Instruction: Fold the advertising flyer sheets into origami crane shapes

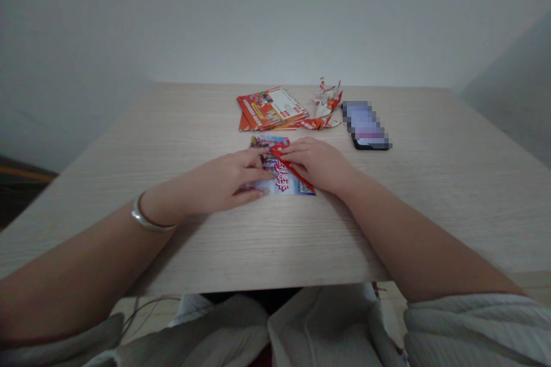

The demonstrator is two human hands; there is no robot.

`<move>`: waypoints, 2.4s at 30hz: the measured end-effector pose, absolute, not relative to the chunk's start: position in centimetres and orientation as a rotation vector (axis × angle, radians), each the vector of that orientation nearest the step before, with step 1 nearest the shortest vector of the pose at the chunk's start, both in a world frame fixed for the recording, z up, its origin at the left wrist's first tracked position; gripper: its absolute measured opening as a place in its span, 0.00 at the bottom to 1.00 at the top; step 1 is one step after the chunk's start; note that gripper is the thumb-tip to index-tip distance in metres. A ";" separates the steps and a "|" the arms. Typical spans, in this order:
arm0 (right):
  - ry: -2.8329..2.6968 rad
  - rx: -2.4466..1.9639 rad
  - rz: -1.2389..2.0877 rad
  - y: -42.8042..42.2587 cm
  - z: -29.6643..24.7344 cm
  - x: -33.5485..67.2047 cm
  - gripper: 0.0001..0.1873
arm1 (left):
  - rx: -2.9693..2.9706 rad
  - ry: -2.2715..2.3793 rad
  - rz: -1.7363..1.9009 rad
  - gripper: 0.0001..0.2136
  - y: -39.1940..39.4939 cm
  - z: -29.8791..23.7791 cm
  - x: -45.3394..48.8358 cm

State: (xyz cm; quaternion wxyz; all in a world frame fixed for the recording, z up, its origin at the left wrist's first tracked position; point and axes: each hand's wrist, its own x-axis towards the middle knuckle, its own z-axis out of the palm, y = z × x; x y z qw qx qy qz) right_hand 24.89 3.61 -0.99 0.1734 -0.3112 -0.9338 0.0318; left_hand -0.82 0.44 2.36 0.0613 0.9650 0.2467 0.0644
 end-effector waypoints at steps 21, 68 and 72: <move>-2.658 -0.855 0.100 2.8 0.2 24.5 0.12 | 3.025 0.927 0.080 0.32 -0.1 1.9 -1.3; -2.573 -1.332 0.072 0.9 0.7 22.5 0.12 | 2.496 1.453 0.457 0.15 1.6 0.2 -1.5; -2.467 -1.281 0.130 1.1 0.0 22.6 0.16 | 2.524 1.544 0.411 0.15 1.8 0.1 -1.5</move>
